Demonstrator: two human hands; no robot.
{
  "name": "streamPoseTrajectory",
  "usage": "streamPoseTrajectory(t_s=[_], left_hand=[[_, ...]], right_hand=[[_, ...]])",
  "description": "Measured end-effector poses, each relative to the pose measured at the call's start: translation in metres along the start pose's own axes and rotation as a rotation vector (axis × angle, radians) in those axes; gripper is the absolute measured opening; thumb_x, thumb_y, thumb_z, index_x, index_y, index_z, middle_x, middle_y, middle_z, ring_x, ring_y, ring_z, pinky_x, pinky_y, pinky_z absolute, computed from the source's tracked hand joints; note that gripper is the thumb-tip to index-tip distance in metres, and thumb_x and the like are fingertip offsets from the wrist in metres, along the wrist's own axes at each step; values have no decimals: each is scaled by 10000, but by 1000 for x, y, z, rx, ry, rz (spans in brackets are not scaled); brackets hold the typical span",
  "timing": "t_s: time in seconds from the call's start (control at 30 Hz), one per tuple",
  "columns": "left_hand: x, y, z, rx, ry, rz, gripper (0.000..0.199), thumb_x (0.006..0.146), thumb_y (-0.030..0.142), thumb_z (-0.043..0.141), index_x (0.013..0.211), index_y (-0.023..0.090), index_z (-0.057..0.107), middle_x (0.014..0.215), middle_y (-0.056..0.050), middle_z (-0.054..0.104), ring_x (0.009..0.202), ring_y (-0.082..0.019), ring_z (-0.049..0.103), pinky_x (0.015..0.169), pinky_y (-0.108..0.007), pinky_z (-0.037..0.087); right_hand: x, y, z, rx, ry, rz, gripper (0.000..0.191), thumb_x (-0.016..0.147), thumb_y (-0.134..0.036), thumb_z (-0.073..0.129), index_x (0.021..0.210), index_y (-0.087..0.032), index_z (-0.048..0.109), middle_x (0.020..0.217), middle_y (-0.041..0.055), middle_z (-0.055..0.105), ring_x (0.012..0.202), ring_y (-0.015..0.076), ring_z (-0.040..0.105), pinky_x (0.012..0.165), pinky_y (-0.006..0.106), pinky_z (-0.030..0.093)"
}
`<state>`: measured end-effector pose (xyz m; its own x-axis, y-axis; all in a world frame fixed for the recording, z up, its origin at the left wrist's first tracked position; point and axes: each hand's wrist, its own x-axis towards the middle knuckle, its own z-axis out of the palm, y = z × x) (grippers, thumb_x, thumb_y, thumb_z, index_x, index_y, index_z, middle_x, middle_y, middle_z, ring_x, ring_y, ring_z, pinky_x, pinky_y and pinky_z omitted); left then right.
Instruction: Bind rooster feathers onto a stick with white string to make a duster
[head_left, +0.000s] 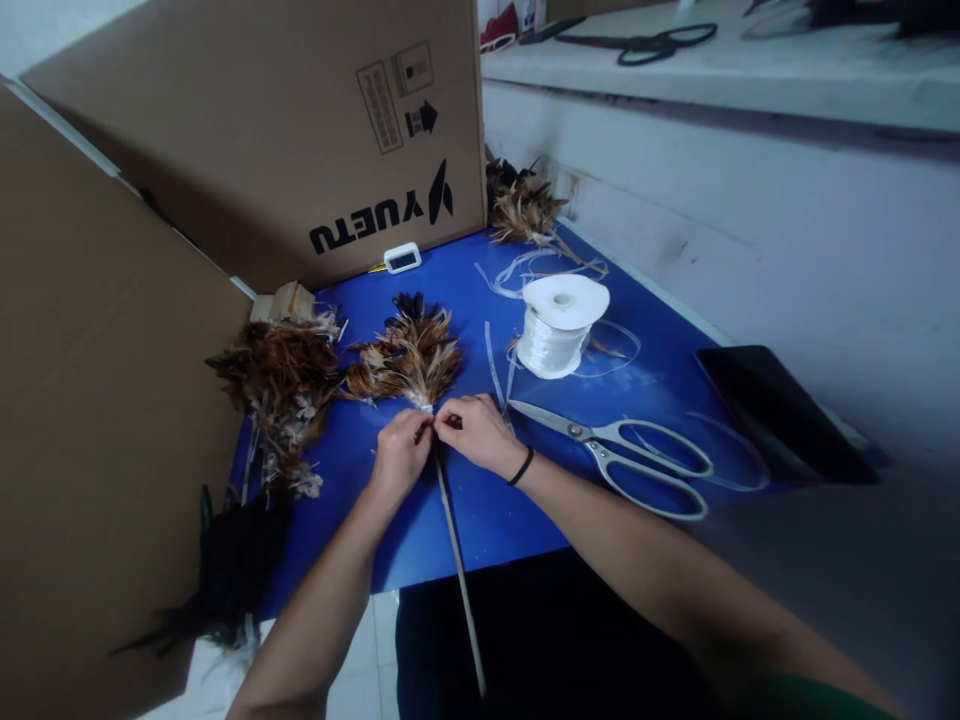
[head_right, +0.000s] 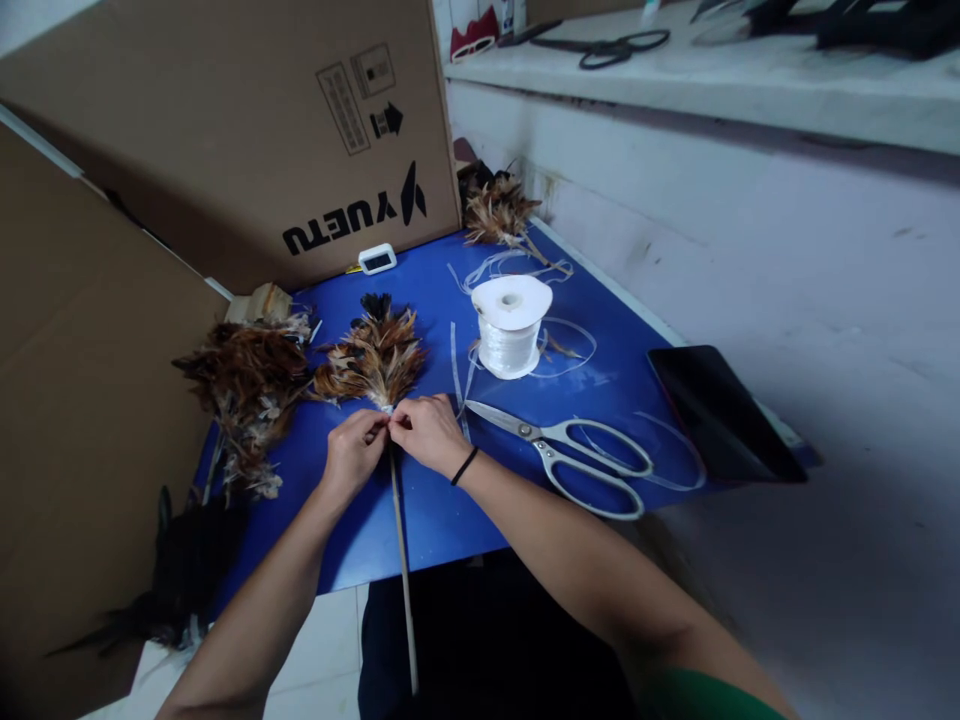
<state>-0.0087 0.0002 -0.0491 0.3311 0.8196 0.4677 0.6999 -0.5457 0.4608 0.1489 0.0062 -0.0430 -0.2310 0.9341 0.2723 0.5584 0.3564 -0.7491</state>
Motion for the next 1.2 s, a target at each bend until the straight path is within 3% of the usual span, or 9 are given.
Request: streamPoseTrajectory(t_s=[0.2, 0.3, 0.5, 0.9, 1.0, 1.1, 1.2], left_hand=[[-2, -4, 0, -215, -52, -233, 84, 785, 200, 565, 809, 186, 644, 758, -19, 647, 602, -113, 604, 584, -218, 495], [-2, -6, 1, -307, -70, -293, 88, 786, 230, 566, 809, 184, 637, 756, -18, 645, 562, -107, 598, 558, -216, 500], [0, -5, 0, -365, -108, -359, 91, 784, 260, 571, 789, 183, 621, 678, -7, 626, 531, -111, 587, 540, -221, 501], [4, -5, -7, -336, -116, -471, 96, 725, 268, 620, 733, 172, 617, 672, -2, 648, 545, -109, 589, 505, -195, 460], [4, -6, -5, -394, -105, -485, 98, 719, 268, 624, 729, 171, 617, 661, 1, 642, 521, -107, 586, 498, -200, 472], [4, -6, -4, -438, -101, -491, 95, 717, 264, 626, 723, 170, 612, 654, 5, 633, 522, -107, 593, 517, -205, 490], [4, -6, -4, -441, -112, -472, 86, 727, 257, 620, 726, 172, 611, 653, 8, 630, 538, -108, 600, 537, -205, 497]], right_hand=[[1, 8, -2, 28, 2, -75, 233, 730, -99, 592, 935, -191, 654, 827, 0, 681, 748, 129, 589, 701, 255, 367], [0, 10, 1, -90, -25, -153, 171, 790, -143, 574, 913, -221, 663, 839, -3, 687, 818, 151, 578, 748, 287, 334], [0, 8, 3, -182, -31, -153, 127, 841, -188, 534, 801, -201, 653, 834, 3, 701, 816, 158, 568, 743, 299, 296], [0, 6, 8, -64, 30, -47, 69, 695, -198, 628, 633, -202, 658, 636, -21, 671, 683, 141, 580, 764, 283, 331], [-1, 5, 6, -36, 43, -37, 17, 698, -205, 635, 690, -197, 647, 657, -25, 664, 678, 135, 580, 741, 275, 336], [-1, 4, 4, -1, 46, -61, 124, 709, -194, 639, 833, -199, 639, 735, -28, 673, 699, 124, 588, 735, 266, 330], [-1, 5, 5, -48, 34, -100, 44, 768, -190, 596, 771, -206, 637, 743, -21, 676, 744, 132, 589, 760, 278, 306]])
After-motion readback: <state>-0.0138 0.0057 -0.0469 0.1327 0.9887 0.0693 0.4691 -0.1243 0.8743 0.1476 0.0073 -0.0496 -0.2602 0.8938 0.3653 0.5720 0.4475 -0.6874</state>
